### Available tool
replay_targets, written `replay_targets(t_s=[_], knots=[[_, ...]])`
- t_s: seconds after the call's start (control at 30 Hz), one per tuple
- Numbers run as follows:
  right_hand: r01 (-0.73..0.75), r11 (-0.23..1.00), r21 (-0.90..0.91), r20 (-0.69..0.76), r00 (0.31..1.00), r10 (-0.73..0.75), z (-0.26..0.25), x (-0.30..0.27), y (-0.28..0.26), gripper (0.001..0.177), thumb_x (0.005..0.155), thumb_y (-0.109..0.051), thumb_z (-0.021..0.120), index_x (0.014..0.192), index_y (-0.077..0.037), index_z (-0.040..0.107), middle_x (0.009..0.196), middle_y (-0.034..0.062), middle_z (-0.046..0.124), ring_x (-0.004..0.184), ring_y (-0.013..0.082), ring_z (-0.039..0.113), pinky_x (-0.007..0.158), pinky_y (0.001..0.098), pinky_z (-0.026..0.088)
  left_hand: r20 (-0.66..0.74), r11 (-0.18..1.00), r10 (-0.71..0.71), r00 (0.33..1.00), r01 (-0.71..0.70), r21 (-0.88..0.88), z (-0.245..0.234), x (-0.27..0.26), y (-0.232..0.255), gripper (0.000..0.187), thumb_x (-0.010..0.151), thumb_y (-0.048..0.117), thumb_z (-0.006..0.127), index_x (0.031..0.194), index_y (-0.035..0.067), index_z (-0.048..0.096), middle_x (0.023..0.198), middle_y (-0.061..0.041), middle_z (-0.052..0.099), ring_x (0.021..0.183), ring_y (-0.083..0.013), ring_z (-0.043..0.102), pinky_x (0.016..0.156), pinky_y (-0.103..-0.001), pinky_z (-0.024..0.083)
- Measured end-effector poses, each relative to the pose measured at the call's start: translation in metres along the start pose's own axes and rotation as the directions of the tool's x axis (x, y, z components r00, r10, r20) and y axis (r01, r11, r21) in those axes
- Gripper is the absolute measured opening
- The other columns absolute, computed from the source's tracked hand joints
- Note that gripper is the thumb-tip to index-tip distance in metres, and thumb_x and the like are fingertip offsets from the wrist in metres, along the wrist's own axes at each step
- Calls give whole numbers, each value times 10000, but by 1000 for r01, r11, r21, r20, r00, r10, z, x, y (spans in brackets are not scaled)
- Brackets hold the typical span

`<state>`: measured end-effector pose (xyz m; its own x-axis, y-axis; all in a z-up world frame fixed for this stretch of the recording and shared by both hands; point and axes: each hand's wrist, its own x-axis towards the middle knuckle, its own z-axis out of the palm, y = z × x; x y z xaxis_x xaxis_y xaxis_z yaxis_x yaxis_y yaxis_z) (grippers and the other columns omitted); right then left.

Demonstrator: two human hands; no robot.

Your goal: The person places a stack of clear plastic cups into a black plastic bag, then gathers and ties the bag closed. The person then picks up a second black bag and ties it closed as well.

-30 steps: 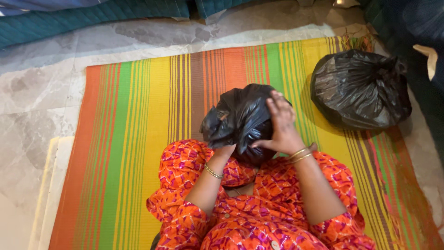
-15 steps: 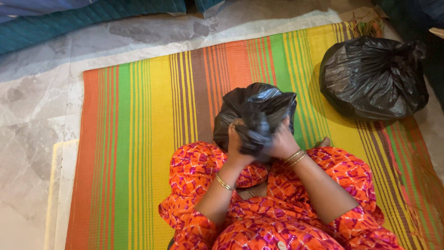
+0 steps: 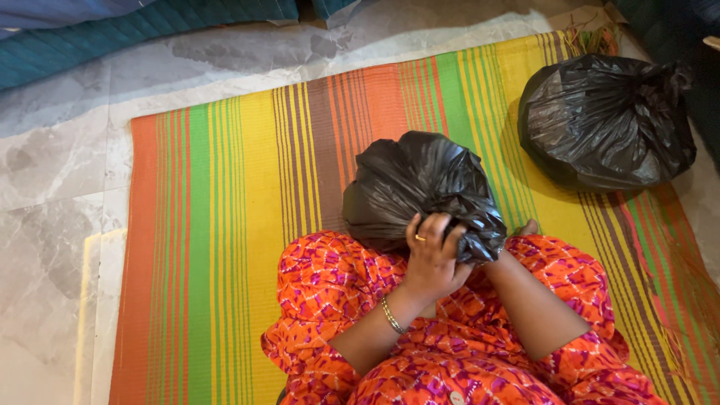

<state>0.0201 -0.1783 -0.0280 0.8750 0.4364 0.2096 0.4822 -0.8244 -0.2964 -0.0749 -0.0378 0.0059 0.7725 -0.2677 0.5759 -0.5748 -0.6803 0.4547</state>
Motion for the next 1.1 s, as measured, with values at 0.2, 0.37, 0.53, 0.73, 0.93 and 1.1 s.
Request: replay_targets(t_s=[0.2, 0.37, 0.53, 0.73, 0.93, 1.1], knots=[[-108, 993, 52, -65, 992, 111, -11, -1, 14, 737, 695, -486, 771, 1287, -84, 597, 1258, 125, 590, 1193, 320, 520, 1091, 538, 317, -93, 996, 27, 995, -19, 85, -24, 26, -22, 926, 898, 647, 679, 1570, 150, 281, 1600, -134, 292, 1545, -281, 223, 1266, -594, 109], [-86, 982, 165, -130, 986, 109, -18, 8, 4, 686, 708, -445, 765, 1258, -63, 614, 1229, 135, 597, 1155, 334, 525, 1057, 511, 355, 287, 862, -506, 813, 475, 177, -63, 52, -61, 1433, 526, 704, 833, 1594, 118, 80, 1698, -167, 40, 1518, -313, -23, 1173, -634, -27], [114, 925, 362, -140, 988, -67, -19, 14, -31, 636, 721, -404, 758, 1229, -42, 631, 1200, 145, 603, 1117, 348, 530, 1023, 483, 392, 354, 840, -316, 880, 87, 535, -43, 40, -75, 1100, 742, 418, 773, 1642, 234, 168, 1720, -9, 120, 1592, -217, 52, 1223, -622, -5], [335, 832, 443, -174, 942, -287, -36, -2, -51, 577, 737, -355, 750, 1194, -18, 651, 1166, 156, 611, 1071, 364, 536, 982, 450, 437, 275, 970, -193, 942, 140, 201, 7, 13, -112, 679, 965, 445, 504, 1589, 229, 347, 1659, 42, 299, 1555, -147, 186, 1188, -708, -54], [382, 799, 465, -250, 922, -296, -39, -4, -51, 605, 762, -333, 766, 1249, -2, 626, 1172, 176, 624, 1045, 369, 581, 951, 440, 440, 235, 978, -56, 970, 6, 210, 33, 6, -128, 662, 1003, 489, 449, 1589, 187, 391, 1641, 39, 390, 1547, -139, 261, 1160, -666, -117], [286, 822, 493, -185, 957, -222, -34, -6, -43, 634, 732, -332, 784, 1257, -11, 630, 1200, 169, 651, 1093, 369, 606, 952, 438, 464, 271, 997, 75, 960, -74, -12, 10, 2, -117, 650, 1017, 499, 489, 1581, 175, 472, 1661, 11, 456, 1601, -159, 290, 1257, -596, -144]])
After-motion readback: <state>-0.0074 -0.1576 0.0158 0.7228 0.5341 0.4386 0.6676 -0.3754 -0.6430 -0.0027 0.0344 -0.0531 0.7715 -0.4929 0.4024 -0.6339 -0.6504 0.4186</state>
